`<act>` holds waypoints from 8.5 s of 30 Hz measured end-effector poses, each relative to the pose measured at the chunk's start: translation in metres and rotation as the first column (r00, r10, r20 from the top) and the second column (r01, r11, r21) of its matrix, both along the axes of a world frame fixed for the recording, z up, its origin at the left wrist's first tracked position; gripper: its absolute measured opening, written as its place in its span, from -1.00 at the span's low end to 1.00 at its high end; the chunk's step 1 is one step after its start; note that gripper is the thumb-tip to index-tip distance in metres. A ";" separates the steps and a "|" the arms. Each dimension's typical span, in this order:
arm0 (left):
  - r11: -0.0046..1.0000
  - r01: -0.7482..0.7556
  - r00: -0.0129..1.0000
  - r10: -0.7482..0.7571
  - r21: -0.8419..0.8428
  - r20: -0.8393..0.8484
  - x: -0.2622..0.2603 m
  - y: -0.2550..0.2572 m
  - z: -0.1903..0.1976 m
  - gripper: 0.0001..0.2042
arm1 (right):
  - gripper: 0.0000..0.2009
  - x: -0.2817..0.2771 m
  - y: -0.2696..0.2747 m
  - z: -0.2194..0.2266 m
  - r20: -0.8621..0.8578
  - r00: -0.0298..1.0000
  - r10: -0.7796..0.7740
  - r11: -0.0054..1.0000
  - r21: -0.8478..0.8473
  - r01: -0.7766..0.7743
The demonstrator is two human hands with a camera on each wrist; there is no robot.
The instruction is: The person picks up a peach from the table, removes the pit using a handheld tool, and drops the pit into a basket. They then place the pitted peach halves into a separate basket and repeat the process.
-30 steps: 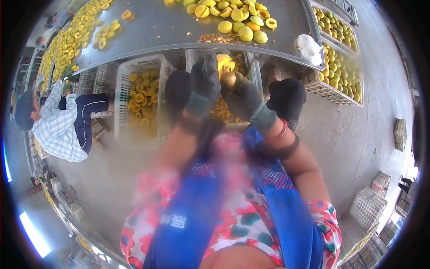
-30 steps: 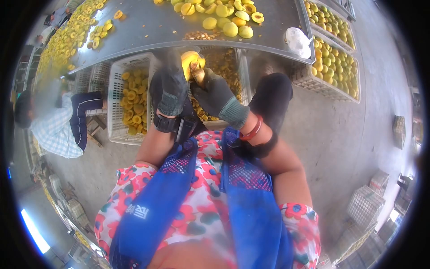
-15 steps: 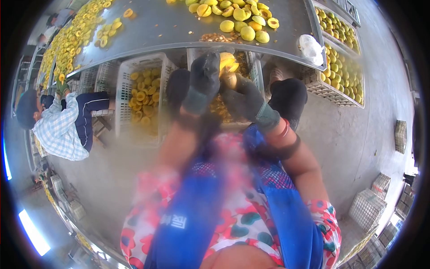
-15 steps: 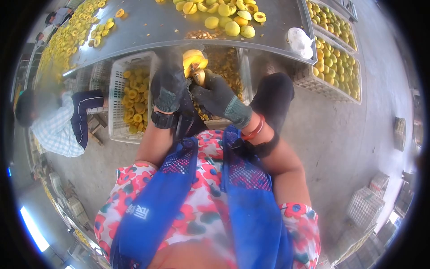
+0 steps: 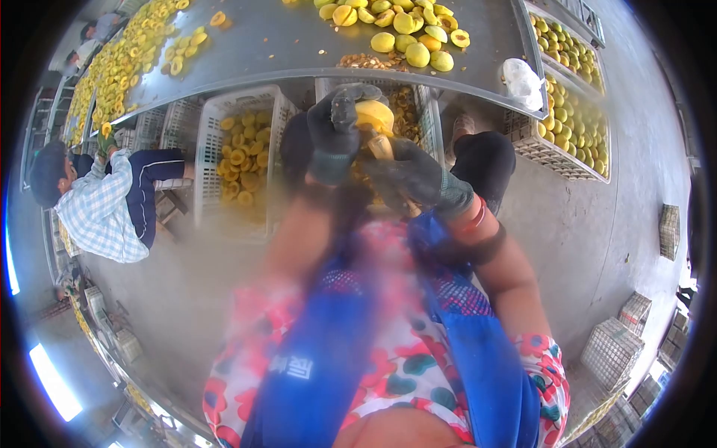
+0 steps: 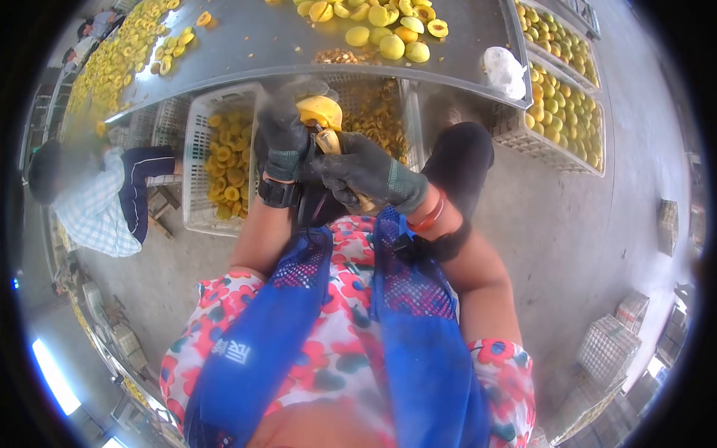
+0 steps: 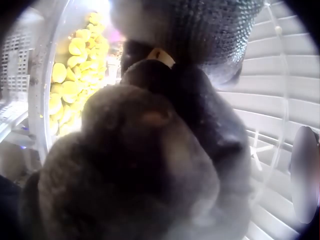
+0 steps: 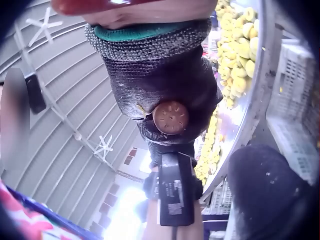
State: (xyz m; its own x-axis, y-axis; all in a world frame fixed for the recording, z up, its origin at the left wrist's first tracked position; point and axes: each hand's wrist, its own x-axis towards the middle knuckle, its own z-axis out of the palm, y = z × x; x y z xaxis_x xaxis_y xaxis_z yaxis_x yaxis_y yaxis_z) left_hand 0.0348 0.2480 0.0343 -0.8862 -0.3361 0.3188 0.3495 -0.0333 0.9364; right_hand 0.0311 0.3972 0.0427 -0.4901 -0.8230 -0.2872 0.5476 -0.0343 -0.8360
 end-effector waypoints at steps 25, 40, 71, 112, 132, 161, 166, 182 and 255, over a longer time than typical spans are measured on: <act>0.782 -0.307 0.861 0.471 -0.542 0.192 -0.005 -0.046 -0.031 -0.63 | -0.84 0.000 -0.021 0.005 -0.059 0.997 0.042 0.999 0.037 -0.040; 0.542 -0.272 0.653 0.711 -0.795 0.262 0.060 -0.206 -0.036 -0.49 | -0.87 -0.026 -0.023 -0.041 0.017 0.996 -0.082 0.994 0.072 0.081; 0.851 0.486 0.868 -0.442 -0.201 0.226 -0.095 -0.048 0.013 -0.35 | -0.88 -0.031 0.006 -0.042 -0.240 0.857 -0.455 0.884 -0.007 0.467; 0.981 0.161 0.986 -0.166 -0.107 -0.033 -0.002 0.019 -0.001 -0.52 | -0.85 -0.007 0.013 0.030 -0.078 0.943 -0.323 0.946 -0.044 0.320; 0.989 0.122 0.982 -0.133 -0.083 -0.138 -0.001 0.026 0.002 -0.48 | -0.86 -0.003 0.004 0.026 -0.216 0.874 -0.436 0.900 -0.132 0.417; 0.991 0.131 0.955 -0.127 0.004 0.268 -0.001 0.018 0.010 -0.53 | -0.81 -0.005 0.012 -0.007 0.009 0.995 -0.099 0.995 -0.009 0.099; 0.911 0.077 0.939 -0.203 0.406 0.279 -0.009 0.019 0.004 -0.47 | -0.81 -0.016 0.013 -0.015 0.380 0.925 0.020 0.997 -0.070 0.008; 0.953 0.276 0.951 -0.289 0.126 0.106 -0.015 0.015 -0.002 -0.25 | -0.84 0.000 0.011 0.001 -0.551 0.833 -0.036 0.969 0.187 0.165; 0.861 0.164 0.985 -0.118 -0.481 0.126 -0.033 -0.046 0.006 -0.66 | -0.77 -0.026 0.014 0.001 -0.966 0.251 -0.067 0.852 0.076 0.518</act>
State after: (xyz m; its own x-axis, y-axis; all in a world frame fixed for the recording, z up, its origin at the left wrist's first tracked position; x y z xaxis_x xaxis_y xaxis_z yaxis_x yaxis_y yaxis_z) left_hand 0.0013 0.2021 0.0398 -0.9446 -0.0273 0.3270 0.2906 0.3937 0.8721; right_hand 0.0056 0.4109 0.0434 -0.7845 -0.5190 0.3394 -0.5635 0.3683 -0.7395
